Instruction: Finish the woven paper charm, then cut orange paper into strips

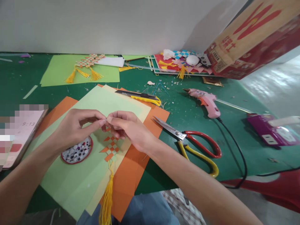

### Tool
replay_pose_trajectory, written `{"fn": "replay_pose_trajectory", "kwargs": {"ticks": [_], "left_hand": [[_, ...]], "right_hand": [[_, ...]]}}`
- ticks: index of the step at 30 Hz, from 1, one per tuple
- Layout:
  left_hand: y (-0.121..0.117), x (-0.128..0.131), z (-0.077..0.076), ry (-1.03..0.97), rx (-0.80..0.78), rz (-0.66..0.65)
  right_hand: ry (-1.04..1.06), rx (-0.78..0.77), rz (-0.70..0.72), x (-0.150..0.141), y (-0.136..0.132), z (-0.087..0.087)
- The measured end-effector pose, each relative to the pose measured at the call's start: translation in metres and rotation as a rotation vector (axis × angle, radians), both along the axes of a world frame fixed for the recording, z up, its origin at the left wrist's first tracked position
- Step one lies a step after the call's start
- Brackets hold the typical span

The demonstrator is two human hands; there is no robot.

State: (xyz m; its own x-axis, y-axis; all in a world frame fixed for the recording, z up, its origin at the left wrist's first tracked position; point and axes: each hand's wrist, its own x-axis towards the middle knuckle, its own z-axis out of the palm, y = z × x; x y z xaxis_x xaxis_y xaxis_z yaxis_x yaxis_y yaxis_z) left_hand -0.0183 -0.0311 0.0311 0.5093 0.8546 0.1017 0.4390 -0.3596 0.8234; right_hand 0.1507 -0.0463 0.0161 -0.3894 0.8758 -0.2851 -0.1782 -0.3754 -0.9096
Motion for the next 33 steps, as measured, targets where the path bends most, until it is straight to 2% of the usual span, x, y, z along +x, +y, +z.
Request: {"fn": "replay_pose_trajectory", "kwargs": {"ticks": [9,17,23,33], "left_hand": [[-0.0012,0.0025,0.0013,-0.037,-0.039,0.056],[-0.0031,0.0043,-0.0001,-0.049,0.036,0.179],[-0.0031,0.0043,-0.0012,-0.043,0.05,0.172],[-0.0032,0.0047,0.0004,-0.049,0.031,0.176]], "right_hand": [[0.004,0.078,-0.064,-0.0011,-0.0007,-0.0015],[-0.091,0.173,-0.142,-0.0032,-0.0009,-0.001],[-0.133,0.236,-0.145,-0.0058,-0.002,0.0019],[-0.185,0.257,-0.177,-0.0069,-0.0036,0.0003]]}}
